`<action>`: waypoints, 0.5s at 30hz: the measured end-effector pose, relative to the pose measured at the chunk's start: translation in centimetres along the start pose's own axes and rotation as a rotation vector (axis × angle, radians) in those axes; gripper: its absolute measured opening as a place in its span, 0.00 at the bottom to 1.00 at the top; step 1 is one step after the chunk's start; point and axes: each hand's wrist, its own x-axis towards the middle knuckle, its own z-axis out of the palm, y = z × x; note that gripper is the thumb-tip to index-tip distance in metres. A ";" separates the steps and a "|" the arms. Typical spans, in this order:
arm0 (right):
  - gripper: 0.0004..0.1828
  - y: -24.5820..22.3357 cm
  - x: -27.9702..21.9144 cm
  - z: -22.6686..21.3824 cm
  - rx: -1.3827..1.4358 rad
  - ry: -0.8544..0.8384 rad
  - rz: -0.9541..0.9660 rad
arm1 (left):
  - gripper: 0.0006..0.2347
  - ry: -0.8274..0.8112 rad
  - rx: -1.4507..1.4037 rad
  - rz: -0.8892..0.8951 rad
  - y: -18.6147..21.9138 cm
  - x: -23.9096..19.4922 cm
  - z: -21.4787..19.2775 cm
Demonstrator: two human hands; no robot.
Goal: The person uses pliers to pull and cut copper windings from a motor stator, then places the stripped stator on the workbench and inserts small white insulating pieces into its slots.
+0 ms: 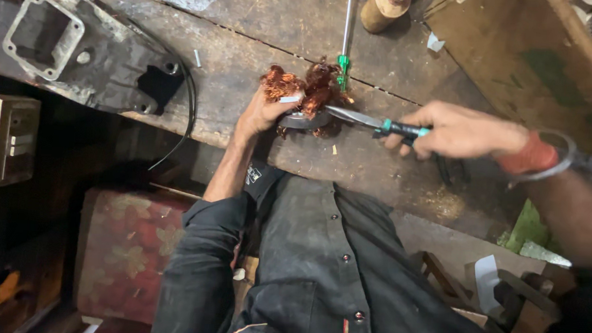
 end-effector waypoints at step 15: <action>0.26 0.8 0.4 3.0 0.319 0.098 -0.022 | 0.12 0.053 -0.076 0.066 -3.8 -0.7 -0.7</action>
